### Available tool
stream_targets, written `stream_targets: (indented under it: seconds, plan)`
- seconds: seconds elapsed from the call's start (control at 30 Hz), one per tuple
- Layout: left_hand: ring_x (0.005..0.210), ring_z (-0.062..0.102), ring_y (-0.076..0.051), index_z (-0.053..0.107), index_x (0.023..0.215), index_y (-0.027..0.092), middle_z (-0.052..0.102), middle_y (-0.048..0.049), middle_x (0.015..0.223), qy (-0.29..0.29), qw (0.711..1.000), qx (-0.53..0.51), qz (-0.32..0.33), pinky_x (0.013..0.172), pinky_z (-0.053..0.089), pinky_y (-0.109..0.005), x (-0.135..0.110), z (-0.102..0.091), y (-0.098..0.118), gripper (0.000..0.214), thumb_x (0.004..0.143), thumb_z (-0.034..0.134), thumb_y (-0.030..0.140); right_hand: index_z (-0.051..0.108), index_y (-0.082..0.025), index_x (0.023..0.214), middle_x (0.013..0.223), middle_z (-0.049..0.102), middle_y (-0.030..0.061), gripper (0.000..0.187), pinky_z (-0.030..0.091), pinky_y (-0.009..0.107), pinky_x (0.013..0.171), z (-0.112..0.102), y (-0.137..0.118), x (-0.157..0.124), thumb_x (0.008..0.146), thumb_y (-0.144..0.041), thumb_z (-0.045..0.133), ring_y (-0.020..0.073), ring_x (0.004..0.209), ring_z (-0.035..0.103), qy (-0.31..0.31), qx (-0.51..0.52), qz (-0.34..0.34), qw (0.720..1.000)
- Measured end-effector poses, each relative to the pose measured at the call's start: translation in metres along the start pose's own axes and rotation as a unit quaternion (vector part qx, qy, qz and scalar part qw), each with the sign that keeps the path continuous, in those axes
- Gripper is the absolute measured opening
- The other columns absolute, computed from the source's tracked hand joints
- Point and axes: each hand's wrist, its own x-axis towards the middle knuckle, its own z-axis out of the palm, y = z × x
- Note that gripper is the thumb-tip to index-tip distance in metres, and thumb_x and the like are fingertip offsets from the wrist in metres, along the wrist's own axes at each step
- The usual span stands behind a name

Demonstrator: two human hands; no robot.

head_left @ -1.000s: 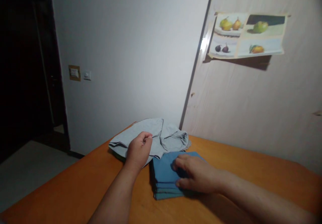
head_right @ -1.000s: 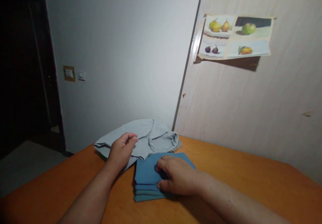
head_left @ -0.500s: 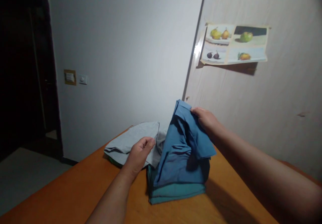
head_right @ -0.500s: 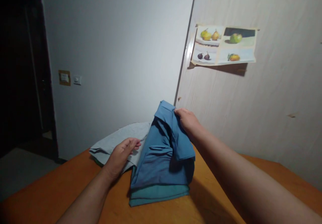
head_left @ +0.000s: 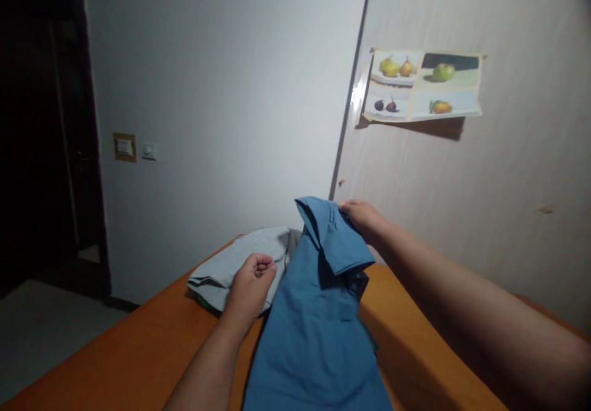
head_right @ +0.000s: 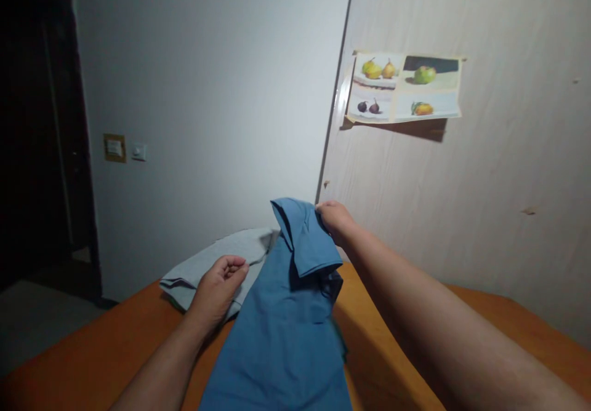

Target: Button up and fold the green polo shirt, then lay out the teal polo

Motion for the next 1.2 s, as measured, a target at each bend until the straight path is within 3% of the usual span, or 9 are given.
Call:
stream_targets:
  seconds: [0.17, 0.27, 0.37, 0.47, 0.6, 0.73, 0.83, 1.03, 1.2]
  plan:
    - [0.076, 0.061, -0.018, 0.066, 0.093, 0.019, 0.065, -0.0017, 0.081, -0.075, 0.994, 0.072, 0.025, 0.071, 0.046, -0.028, -0.006, 0.007, 0.000, 0.027, 0.079, 0.065, 0.041, 0.055, -0.018, 0.078, 0.074, 0.064, 0.0044, 0.007, 0.041, 0.022, 0.054, -0.003, 0.042, -0.031, 0.086, -0.018, 0.054, 0.0123, 0.061, 0.057, -0.011, 0.008, 0.077, 0.997]
    - [0.071, 0.058, -0.016, 0.068, 0.086, 0.019, 0.063, 0.0005, 0.074, -0.193, 0.976, 0.097, 0.027, 0.066, 0.044, -0.026, -0.017, 0.013, 0.003, 0.023, 0.082, 0.063, 0.040, 0.054, -0.019, 0.075, 0.066, 0.062, 0.0019, 0.016, 0.036, 0.022, 0.050, -0.005, 0.076, -0.068, 0.088, -0.027, 0.056, 0.0116, 0.056, 0.054, -0.146, -0.041, 0.103, 0.983]
    - [0.070, 0.058, -0.016, 0.069, 0.085, 0.019, 0.064, 0.0002, 0.073, -0.263, 0.956, 0.125, 0.033, 0.065, 0.042, -0.025, -0.024, 0.017, 0.003, 0.022, 0.083, 0.062, 0.040, 0.058, -0.018, 0.079, 0.067, 0.060, -0.0012, 0.021, 0.039, 0.023, 0.055, -0.004, 0.111, -0.104, 0.085, -0.037, 0.066, 0.0118, 0.060, 0.053, -0.261, -0.074, 0.048, 0.961]
    - [0.071, 0.059, -0.017, 0.071, 0.088, 0.019, 0.066, -0.0008, 0.076, -0.292, 0.945, 0.146, 0.035, 0.064, 0.041, -0.025, -0.028, 0.019, 0.003, 0.023, 0.084, 0.063, 0.040, 0.064, -0.018, 0.098, 0.078, 0.064, 0.0004, 0.029, 0.041, 0.026, 0.063, -0.004, 0.127, -0.130, 0.080, -0.039, 0.072, 0.0145, 0.070, 0.056, -0.281, -0.153, -0.012, 0.947]
    - [0.069, 0.057, -0.016, 0.071, 0.087, 0.019, 0.064, -0.0001, 0.074, -0.315, 0.937, 0.145, 0.031, 0.062, 0.040, -0.024, -0.029, 0.020, 0.007, 0.023, 0.084, 0.063, 0.040, 0.066, -0.020, 0.110, 0.097, 0.068, 0.0059, 0.033, 0.043, 0.030, 0.072, -0.013, 0.105, -0.154, 0.084, -0.041, 0.069, 0.0184, 0.081, 0.059, -0.228, -0.229, -0.084, 0.943]
    - [0.068, 0.055, -0.015, 0.071, 0.086, 0.018, 0.062, 0.0008, 0.072, -0.327, 0.936, 0.129, 0.022, 0.061, 0.039, -0.023, -0.031, 0.021, 0.009, 0.023, 0.083, 0.064, 0.040, 0.067, -0.025, 0.114, 0.100, 0.068, 0.0042, 0.047, 0.041, 0.028, 0.068, -0.026, 0.078, -0.180, 0.074, -0.047, 0.078, 0.0201, 0.083, 0.061, -0.353, -0.237, -0.145, 0.893]
    - [0.070, 0.057, -0.016, 0.072, 0.086, 0.019, 0.065, 0.0000, 0.075, -0.349, 0.926, 0.139, 0.021, 0.062, 0.040, -0.024, -0.033, 0.023, 0.007, 0.022, 0.082, 0.066, 0.039, 0.069, -0.025, 0.104, 0.101, 0.068, 0.0036, 0.030, 0.040, 0.027, 0.067, -0.026, 0.078, -0.196, 0.075, -0.030, 0.073, 0.0194, 0.082, 0.061, -0.379, -0.267, -0.154, 0.872]
    - [0.082, 0.062, -0.021, 0.075, 0.096, 0.019, 0.071, -0.0048, 0.087, -0.386, 0.911, 0.145, 0.026, 0.072, 0.046, -0.027, -0.037, 0.022, 0.007, 0.035, 0.081, 0.070, 0.051, 0.062, -0.021, 0.081, 0.076, 0.062, 0.0000, 0.008, 0.040, 0.026, 0.065, -0.016, 0.087, -0.184, 0.083, -0.019, 0.054, 0.0148, 0.070, 0.055, -0.289, -0.187, -0.109, 0.933]
    - [0.112, 0.061, -0.029, 0.070, 0.127, 0.024, 0.069, -0.0091, 0.123, -0.388, 0.916, 0.078, 0.069, 0.098, 0.046, -0.035, -0.040, 0.025, 0.018, 0.064, 0.068, 0.085, 0.044, 0.054, -0.021, 0.086, 0.069, 0.060, -0.0022, 0.019, 0.042, 0.025, 0.059, -0.003, 0.040, -0.160, 0.094, -0.038, 0.052, 0.0129, 0.060, 0.055, -0.186, 0.074, -0.020, 0.979]
